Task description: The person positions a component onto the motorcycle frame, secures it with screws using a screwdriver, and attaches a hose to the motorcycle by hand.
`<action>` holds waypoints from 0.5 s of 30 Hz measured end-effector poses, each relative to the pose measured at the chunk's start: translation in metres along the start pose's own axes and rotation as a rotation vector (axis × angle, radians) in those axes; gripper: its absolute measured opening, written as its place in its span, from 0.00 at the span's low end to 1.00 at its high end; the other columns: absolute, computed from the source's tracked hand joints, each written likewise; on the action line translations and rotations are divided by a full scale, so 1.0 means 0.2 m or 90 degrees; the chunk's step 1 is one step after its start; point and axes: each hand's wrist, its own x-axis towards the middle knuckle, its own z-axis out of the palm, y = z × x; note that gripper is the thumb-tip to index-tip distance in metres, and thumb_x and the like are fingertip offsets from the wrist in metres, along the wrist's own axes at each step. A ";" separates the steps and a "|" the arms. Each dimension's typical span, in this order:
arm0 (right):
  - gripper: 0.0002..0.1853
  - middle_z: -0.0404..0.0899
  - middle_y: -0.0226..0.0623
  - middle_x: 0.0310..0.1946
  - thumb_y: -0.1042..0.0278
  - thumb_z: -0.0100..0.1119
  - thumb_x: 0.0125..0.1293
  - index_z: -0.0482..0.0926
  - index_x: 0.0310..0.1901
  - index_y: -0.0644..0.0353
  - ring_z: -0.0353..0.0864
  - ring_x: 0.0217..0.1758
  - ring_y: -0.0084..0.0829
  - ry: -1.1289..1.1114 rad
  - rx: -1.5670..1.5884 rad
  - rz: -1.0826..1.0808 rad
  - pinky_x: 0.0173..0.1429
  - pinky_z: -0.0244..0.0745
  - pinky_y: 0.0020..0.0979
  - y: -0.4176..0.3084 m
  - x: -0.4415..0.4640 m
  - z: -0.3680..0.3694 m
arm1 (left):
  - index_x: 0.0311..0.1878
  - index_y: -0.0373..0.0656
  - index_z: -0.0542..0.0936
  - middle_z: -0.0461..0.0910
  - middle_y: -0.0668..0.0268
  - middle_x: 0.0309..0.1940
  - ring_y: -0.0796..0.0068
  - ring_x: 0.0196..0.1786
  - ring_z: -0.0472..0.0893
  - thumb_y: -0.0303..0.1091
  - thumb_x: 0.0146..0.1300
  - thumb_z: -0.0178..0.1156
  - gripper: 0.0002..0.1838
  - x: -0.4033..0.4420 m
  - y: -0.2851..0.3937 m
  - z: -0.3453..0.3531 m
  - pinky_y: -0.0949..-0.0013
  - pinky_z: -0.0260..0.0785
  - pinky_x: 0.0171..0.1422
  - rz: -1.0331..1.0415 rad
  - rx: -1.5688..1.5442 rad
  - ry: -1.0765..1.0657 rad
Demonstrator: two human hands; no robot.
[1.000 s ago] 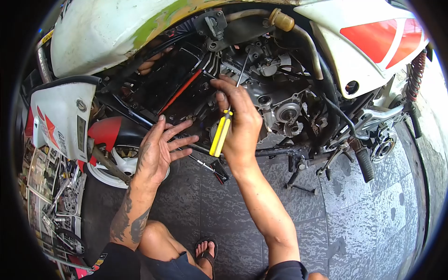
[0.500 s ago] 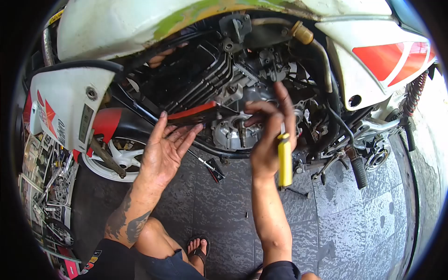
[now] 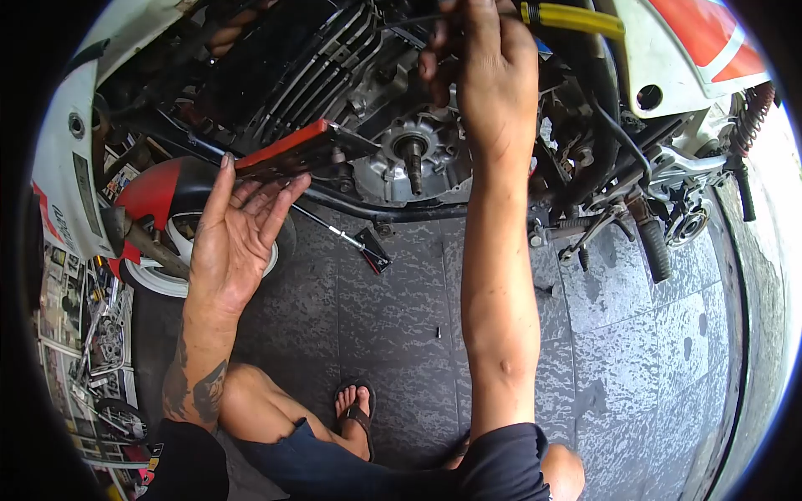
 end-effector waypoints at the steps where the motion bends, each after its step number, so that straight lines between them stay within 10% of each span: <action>1: 0.18 0.75 0.28 0.23 0.54 0.48 0.74 0.76 0.36 0.62 0.70 0.20 0.17 0.016 -0.023 0.021 0.20 0.61 0.20 -0.01 0.02 0.00 | 0.47 0.30 0.65 0.73 0.43 0.49 0.48 0.56 0.78 0.46 0.70 0.54 0.23 0.00 0.00 0.00 0.64 0.78 0.60 -0.002 0.001 0.001; 15: 0.21 0.75 0.29 0.17 0.55 0.46 0.75 0.78 0.31 0.62 0.73 0.18 0.19 -0.014 -0.116 -0.046 0.20 0.63 0.21 0.05 0.02 0.13 | 0.48 0.31 0.64 0.71 0.44 0.49 0.49 0.55 0.79 0.47 0.68 0.56 0.25 0.01 -0.01 -0.02 0.68 0.80 0.56 0.015 0.046 0.070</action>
